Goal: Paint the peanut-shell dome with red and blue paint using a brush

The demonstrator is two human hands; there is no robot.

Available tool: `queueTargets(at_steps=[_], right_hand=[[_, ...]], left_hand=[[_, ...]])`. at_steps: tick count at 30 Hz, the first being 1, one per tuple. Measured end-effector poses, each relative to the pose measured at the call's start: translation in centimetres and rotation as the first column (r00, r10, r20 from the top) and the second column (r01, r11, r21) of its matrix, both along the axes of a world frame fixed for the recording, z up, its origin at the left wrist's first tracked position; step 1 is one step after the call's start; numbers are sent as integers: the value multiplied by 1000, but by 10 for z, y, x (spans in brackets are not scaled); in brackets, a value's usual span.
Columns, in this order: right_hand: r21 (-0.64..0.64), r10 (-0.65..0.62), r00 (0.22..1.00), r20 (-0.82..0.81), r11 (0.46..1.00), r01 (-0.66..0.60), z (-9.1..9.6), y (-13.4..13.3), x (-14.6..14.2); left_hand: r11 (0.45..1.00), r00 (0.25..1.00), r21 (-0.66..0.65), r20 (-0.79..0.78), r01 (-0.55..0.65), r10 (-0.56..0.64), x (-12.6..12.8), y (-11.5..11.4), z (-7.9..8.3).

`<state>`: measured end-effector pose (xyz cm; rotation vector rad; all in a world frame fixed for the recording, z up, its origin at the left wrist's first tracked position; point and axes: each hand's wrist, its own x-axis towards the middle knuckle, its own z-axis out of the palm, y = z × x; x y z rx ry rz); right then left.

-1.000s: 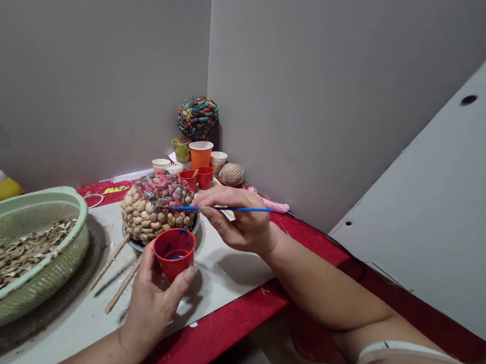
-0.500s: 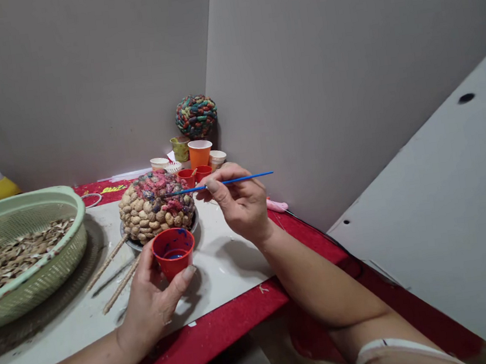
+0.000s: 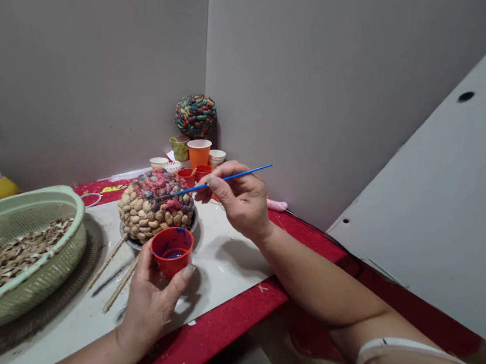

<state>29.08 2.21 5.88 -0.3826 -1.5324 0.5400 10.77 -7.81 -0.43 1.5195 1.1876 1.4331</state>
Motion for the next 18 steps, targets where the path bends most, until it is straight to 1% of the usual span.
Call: queueTargets(at_steps=[2, 5, 7, 9, 11, 13, 14, 16, 18], right_hand=[[5, 4, 999, 39, 1000, -4, -1, -1, -1], [38, -69, 994, 83, 997, 66, -4, -1, -2], [51, -116, 992, 57, 992, 114, -4, 0, -1], [37, -112, 994, 7, 993, 112, -2, 0, 0], [-2, -29, 998, -57, 1000, 28, 4, -1, 3], [-52, 112, 989, -100, 992, -118, 11, -3, 7], [-83, 187, 978, -97, 977, -195, 15, -4, 10], [-162, 322, 946, -31, 932, -323, 23, -6, 17], [-249, 423, 903, 80, 885, -392, 28, -9, 23]], left_hand=[[1000, 1000, 1, -8, -8, 8, 0, 0, -1], [1000, 1000, 3, -18, -16, 16, 0, 1, 0], [1000, 1000, 11, -24, -16, 16, 1, 1, 0], [999, 1000, 31, -19, -13, 14, 1, 1, 1], [998, 1000, 54, -15, -17, 18, 0, 0, 0], [997, 999, 76, -20, -31, 33, 0, 0, -1], [995, 999, 87, -29, -39, 41, 0, 0, -1], [992, 997, 116, -53, -51, 58, 0, 0, -2], [987, 995, 147, -77, -58, 70, 0, 0, -2]])
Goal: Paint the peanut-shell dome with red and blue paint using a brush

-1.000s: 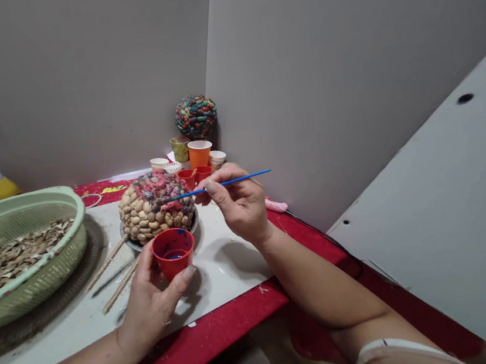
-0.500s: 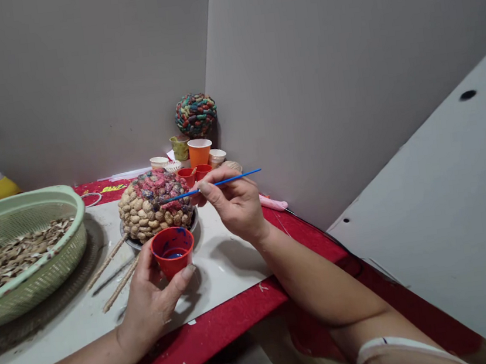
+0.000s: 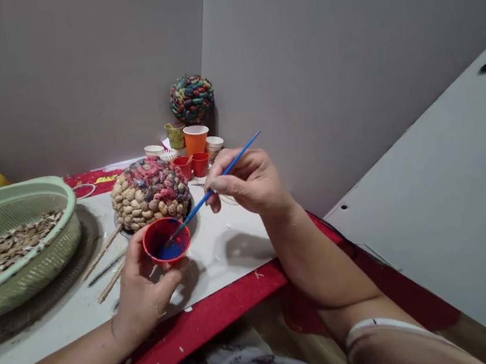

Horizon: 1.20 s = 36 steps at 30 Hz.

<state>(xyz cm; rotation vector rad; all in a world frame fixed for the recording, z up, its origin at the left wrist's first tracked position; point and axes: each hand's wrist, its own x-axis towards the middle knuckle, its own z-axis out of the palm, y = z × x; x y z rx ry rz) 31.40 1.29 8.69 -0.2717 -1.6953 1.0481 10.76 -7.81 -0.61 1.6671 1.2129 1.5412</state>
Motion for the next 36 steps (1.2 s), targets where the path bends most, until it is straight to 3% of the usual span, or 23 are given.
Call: queueTargets(at_steps=[3, 6, 10, 14, 19, 23, 26, 30, 33, 36], right_hand=[[10, 66, 986, 153, 998, -69, 3, -6, 4], [168, 2, 967, 254, 985, -47, 0, -11, 1], [466, -156, 909, 387, 884, -47, -6, -14, -3], [533, -186, 893, 410, 843, -69, -7, -15, -4], [425, -147, 950, 274, 905, 18, -4, -17, -4], [116, 30, 978, 208, 992, -55, -7, -13, -8], [-81, 122, 983, 135, 990, -112, -11, -6, -12], [-157, 0, 994, -106, 987, -17, -13, 5, -17], [-177, -163, 944, -286, 977, 115, -13, 11, -22], [-180, -263, 902, -342, 961, 212, -14, 10, -27]], left_hand=[[1000, 1000, 30, -18, -7, 7, 1, 0, 1], [998, 999, 63, -34, 0, 2, 2, -1, 2], [996, 998, 84, -61, 16, -11, 2, -2, 1], [997, 997, 70, -71, 10, -5, 1, -2, 0], [999, 999, 44, -53, 10, -8, 1, -2, -1], [999, 999, 43, -34, 30, -29, 2, -2, 0], [999, 999, 46, -32, 25, -23, 1, -1, 0], [999, 1000, 50, -3, -13, 13, -1, -1, -2], [999, 1000, 34, 24, -14, 13, -2, -1, -1], [1000, 1000, 18, 26, -13, 13, 0, -1, 1]])
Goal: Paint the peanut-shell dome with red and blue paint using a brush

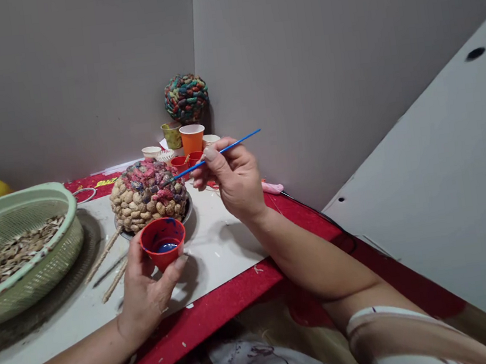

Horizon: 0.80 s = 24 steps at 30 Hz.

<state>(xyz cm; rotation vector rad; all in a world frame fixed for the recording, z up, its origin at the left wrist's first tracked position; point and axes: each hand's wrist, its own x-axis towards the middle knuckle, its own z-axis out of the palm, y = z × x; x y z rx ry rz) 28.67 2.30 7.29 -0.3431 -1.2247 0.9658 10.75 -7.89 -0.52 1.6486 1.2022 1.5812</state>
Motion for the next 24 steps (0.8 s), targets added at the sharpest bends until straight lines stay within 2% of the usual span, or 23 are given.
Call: queueTargets(at_steps=[3, 8, 17, 21, 24], right_hand=[[11, -36, 999, 31, 999, 36, -3, -4, -6], [50, -28, 999, 45, 998, 26, -10, -3, -15], [98, -109, 994, -17, 989, 110, -10, -1, -13], [111, -77, 996, 38, 991, 73, -13, -3, -14], [125, -120, 992, 50, 986, 113, -14, -1, -14]], left_hand=[[1000, 1000, -4, 10, 9, -9, 2, 1, 1], [1000, 1000, -5, 12, 17, -17, 3, 3, 0], [1000, 1000, -12, 11, 25, -25, 3, 1, 3], [999, 999, -23, 21, 29, -28, 3, 1, 3], [999, 1000, -29, 21, 20, -19, 3, 1, 2]])
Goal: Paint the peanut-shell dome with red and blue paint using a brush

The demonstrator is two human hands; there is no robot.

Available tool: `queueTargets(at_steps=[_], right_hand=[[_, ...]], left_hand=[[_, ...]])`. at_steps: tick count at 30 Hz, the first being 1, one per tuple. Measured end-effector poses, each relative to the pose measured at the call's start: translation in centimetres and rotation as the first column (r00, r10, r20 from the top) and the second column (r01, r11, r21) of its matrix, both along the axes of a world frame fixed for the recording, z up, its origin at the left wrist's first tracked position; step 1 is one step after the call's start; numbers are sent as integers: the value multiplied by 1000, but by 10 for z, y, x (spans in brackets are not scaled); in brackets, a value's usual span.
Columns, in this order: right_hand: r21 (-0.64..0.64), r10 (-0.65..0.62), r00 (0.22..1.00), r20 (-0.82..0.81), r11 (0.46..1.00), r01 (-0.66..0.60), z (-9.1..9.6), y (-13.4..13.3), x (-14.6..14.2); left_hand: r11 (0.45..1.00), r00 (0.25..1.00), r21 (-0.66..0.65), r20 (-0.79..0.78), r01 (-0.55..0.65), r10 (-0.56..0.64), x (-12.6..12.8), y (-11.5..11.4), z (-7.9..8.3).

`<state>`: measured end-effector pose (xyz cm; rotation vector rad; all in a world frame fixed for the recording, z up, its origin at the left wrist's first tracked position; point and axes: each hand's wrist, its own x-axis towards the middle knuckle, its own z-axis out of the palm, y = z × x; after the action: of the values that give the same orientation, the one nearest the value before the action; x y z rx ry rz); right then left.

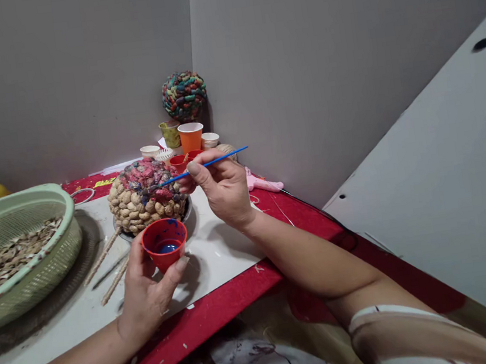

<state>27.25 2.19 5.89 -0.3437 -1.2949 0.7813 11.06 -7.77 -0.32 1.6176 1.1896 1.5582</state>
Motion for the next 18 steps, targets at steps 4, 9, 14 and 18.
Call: queueTargets(at_steps=[4, 9, 14, 18], right_hand=[[24, -78, 996, -37, 997, 79, 3, 0, 4], [42, -18, 1000, -24, 999, 19, 9, -4, 15], [8, 218, 960, 176, 975, -222, 17, -10, 29], [-29, 316, 841, 438, 941, -338, 18, -16, 32]], left_hand=[[1000, 1000, -13, 3, 5, -5, -1, 0, 0], [1000, 1000, -9, -11, 3, -3, -1, 0, 1], [999, 996, 34, -83, -26, 28, -2, 0, 1], [998, 992, 65, -123, -8, 16, -2, 0, 1]])
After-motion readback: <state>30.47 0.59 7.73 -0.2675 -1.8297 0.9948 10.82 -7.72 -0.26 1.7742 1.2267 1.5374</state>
